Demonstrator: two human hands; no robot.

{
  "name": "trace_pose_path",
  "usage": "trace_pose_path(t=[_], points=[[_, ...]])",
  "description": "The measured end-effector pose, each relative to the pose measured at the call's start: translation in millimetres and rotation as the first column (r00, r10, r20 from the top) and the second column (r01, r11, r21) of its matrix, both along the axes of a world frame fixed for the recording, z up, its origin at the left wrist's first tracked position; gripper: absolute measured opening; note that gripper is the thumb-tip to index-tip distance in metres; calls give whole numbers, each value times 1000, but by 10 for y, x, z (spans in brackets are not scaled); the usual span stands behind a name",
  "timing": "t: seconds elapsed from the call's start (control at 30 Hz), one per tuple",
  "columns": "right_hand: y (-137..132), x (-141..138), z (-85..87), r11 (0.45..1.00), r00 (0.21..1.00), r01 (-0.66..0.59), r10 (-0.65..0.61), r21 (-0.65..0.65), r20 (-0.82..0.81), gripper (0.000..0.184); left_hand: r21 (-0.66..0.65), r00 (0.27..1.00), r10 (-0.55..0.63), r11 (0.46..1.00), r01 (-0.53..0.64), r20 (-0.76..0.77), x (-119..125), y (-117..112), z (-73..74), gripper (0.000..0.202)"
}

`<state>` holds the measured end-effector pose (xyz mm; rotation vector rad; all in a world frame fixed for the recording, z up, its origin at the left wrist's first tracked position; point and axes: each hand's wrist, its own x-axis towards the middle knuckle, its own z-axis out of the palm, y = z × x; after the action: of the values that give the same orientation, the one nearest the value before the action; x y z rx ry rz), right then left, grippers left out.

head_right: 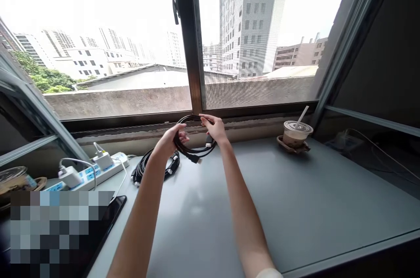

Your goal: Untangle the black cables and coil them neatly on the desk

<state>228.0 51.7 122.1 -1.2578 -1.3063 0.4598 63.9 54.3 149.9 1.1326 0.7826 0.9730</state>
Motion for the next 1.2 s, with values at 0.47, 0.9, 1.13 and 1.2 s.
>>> trace_pose_path(t=[0.47,0.9,1.13,1.2], points=[[334,-39,-980,860,862,192,83,-473,500,35,210,372,176,976,55,-911,264,258,-876,72],[242,-231,-900,782,734,392,51,-484,677,33,387,536,277,916,101,-797,201,447,-877,49],[153,-32,-370,904,835,299,-91,-307,543,35,431,708,377,895,-113,-597,-248,559,-534,22],[75,13,-167,939,868,285,-167,-194,468,43,438,734,438,874,-212,-519,-430,579,-446,23]])
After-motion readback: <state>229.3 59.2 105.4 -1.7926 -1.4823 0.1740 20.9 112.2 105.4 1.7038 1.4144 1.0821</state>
